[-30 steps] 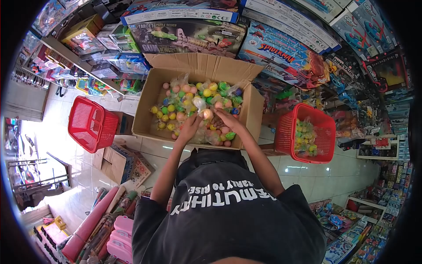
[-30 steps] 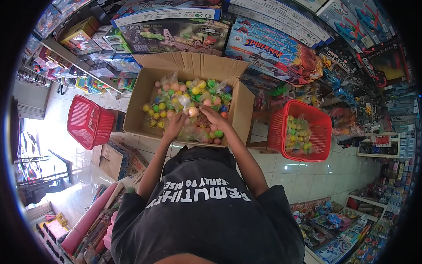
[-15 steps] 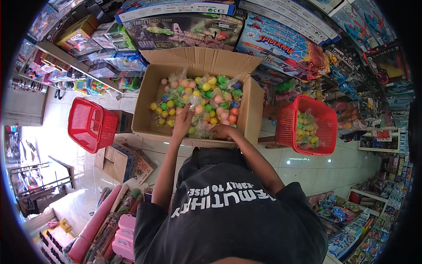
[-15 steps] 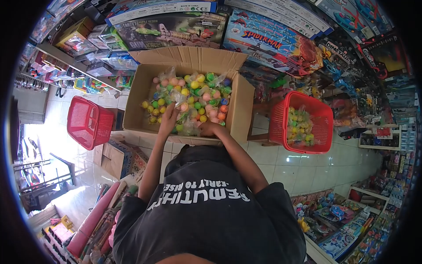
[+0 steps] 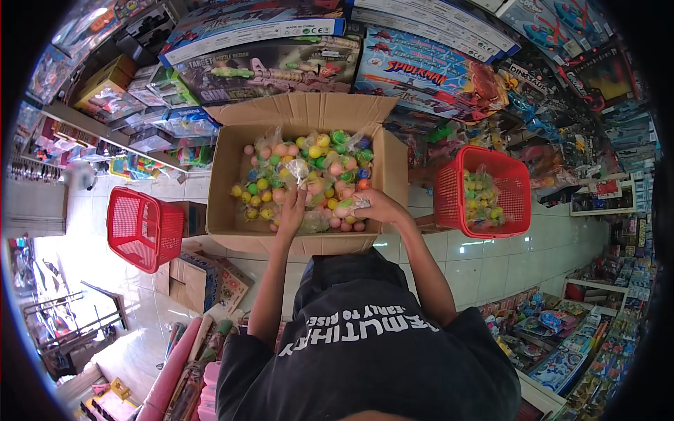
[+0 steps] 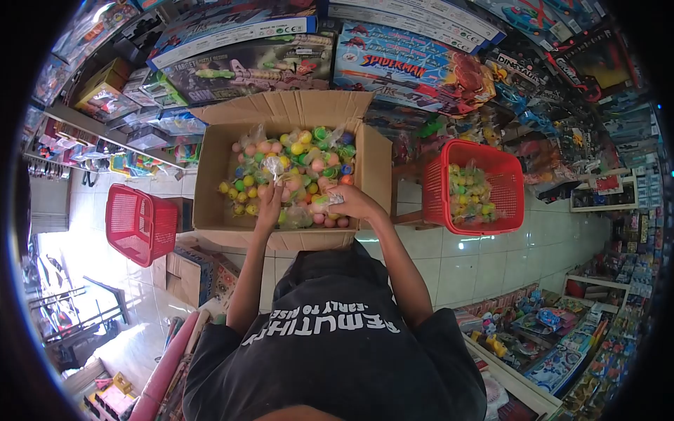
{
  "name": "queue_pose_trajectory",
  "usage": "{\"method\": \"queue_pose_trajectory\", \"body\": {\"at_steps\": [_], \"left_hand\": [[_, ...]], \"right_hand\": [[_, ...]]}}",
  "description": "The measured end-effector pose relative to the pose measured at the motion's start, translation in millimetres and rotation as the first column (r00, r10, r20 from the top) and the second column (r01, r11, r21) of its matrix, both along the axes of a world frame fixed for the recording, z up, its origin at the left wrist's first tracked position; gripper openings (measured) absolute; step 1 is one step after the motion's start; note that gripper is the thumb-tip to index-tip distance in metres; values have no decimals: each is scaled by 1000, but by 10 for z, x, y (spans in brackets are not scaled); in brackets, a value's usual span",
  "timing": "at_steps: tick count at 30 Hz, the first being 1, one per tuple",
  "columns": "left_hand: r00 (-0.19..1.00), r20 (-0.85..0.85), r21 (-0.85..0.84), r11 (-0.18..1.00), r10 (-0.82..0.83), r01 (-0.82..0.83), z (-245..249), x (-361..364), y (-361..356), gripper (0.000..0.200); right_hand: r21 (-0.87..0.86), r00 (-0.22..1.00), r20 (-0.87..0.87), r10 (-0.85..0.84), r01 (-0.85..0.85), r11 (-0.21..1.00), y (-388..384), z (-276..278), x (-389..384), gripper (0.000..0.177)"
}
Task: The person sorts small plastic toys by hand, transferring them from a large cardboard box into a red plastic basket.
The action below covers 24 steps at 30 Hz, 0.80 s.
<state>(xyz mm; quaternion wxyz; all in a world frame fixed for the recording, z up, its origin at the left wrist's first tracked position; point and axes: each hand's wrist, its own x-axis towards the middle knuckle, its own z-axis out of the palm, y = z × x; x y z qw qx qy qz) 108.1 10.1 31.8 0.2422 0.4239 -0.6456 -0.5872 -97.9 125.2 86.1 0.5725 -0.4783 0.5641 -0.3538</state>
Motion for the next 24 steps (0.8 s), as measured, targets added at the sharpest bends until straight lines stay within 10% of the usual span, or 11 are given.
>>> {"method": "queue_pose_trajectory", "body": {"at_steps": [5, 24], "left_hand": [[969, -229, 519, 854, 89, 44, 221, -318, 235, 46], [793, -601, 610, 587, -95, 532, 551, -1482, 1591, 39]], "right_hand": [[-41, 998, 52, -31, 33, 999, 61, 415, -33, 19], [-438, 905, -98, -415, 335, 834, 1520, 926, -761, 39]]}}
